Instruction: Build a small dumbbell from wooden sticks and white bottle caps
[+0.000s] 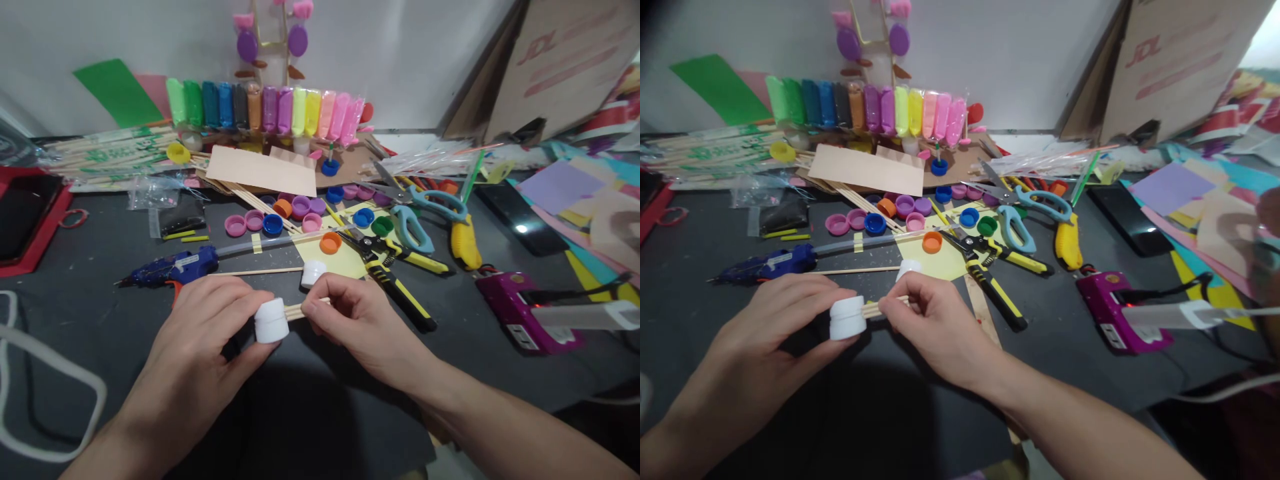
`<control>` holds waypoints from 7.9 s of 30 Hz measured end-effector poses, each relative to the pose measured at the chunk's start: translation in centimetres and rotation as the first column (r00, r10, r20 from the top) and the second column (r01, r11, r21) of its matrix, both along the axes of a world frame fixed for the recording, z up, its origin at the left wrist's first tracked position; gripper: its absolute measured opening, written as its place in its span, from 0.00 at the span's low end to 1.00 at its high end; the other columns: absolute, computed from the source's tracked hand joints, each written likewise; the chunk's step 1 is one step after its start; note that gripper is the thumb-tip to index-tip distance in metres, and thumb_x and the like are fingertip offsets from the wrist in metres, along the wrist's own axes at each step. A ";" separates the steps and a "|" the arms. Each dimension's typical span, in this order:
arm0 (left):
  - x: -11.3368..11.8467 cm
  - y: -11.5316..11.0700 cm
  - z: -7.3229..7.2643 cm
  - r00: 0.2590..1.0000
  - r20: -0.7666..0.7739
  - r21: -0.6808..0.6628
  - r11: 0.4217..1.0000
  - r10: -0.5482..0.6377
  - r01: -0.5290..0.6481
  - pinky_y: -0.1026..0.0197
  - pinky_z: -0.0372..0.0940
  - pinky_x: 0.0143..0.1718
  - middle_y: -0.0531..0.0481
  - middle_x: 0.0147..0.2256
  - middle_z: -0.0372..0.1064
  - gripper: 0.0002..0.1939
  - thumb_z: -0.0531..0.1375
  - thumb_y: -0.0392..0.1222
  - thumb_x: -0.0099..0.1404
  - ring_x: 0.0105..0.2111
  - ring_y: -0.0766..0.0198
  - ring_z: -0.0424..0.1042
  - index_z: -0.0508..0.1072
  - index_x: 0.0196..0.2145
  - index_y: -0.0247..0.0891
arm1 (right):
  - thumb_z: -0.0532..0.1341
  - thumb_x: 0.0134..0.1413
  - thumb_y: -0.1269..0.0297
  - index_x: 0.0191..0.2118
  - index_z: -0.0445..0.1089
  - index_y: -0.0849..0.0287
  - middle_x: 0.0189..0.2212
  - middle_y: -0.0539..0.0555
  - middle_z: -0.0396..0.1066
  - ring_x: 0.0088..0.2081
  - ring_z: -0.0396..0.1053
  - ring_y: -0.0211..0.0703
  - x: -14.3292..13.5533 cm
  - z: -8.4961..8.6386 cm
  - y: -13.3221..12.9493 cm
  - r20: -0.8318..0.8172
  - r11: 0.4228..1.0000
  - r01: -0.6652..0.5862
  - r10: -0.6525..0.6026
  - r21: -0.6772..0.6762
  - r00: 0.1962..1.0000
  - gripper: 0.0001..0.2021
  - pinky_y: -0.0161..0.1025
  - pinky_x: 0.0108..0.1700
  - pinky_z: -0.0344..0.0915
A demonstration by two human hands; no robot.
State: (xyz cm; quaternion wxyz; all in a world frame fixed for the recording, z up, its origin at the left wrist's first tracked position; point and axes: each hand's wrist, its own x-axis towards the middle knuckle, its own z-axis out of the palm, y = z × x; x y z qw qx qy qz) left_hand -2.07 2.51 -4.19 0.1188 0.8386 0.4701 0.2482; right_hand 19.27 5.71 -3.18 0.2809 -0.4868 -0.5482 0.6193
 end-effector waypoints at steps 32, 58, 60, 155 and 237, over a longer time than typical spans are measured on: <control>1.0 -0.9 -0.3 0.999 -0.044 -0.094 0.995 0.019 -0.023 0.47 0.61 0.48 0.45 0.44 0.75 0.12 0.61 0.39 0.66 0.47 0.50 0.70 0.70 0.47 0.41 | 0.60 0.61 0.63 0.28 0.67 0.59 0.19 0.44 0.64 0.17 0.53 0.30 0.4 -0.2 -0.3 0.090 0.978 -0.149 0.164 -0.148 0.982 0.11 0.31 0.19 0.46; 1.4 -1.3 -0.7 0.981 -0.190 -0.057 0.997 0.047 -0.059 0.45 0.53 0.47 0.47 0.44 0.74 0.07 0.60 0.40 0.67 0.47 0.49 0.67 0.71 0.43 0.41 | 0.60 0.61 0.53 0.31 0.70 0.57 0.21 0.46 0.67 0.24 0.62 0.34 2.6 0.7 0.8 0.451 0.951 -0.309 0.280 -0.011 0.847 0.14 0.32 0.23 0.56; 1.4 -1.3 -0.7 0.979 -0.199 -0.050 0.997 0.048 -0.059 0.45 0.53 0.47 0.47 0.44 0.74 0.07 0.61 0.40 0.67 0.48 0.49 0.67 0.71 0.43 0.41 | 0.60 0.61 0.53 0.30 0.70 0.57 0.22 0.46 0.68 0.24 0.62 0.35 3.1 1.1 1.2 0.502 0.950 -0.310 0.247 0.043 0.829 0.14 0.33 0.25 0.56; 1.0 -1.8 0.5 0.858 0.493 -0.094 0.989 0.146 -0.114 0.52 0.69 0.50 0.45 0.47 0.69 0.14 0.62 0.37 0.65 0.49 0.56 0.71 0.69 0.48 0.43 | 0.59 0.61 0.70 0.59 0.63 0.58 0.56 0.62 0.69 0.52 0.69 0.50 3.0 -0.7 1.4 0.287 0.594 -0.196 -0.061 0.780 0.956 0.21 0.48 0.53 0.67; 1.0 -2.4 1.3 0.882 0.446 -0.044 0.988 0.149 -0.145 0.60 0.65 0.56 0.53 0.51 0.73 0.20 0.64 0.34 0.65 0.52 0.63 0.72 0.71 0.53 0.48 | 0.62 0.63 0.64 0.41 0.72 0.60 0.32 0.52 0.73 0.32 0.69 0.38 3.1 1.4 0.3 0.135 0.686 -0.228 0.188 0.691 0.973 0.06 0.35 0.37 0.66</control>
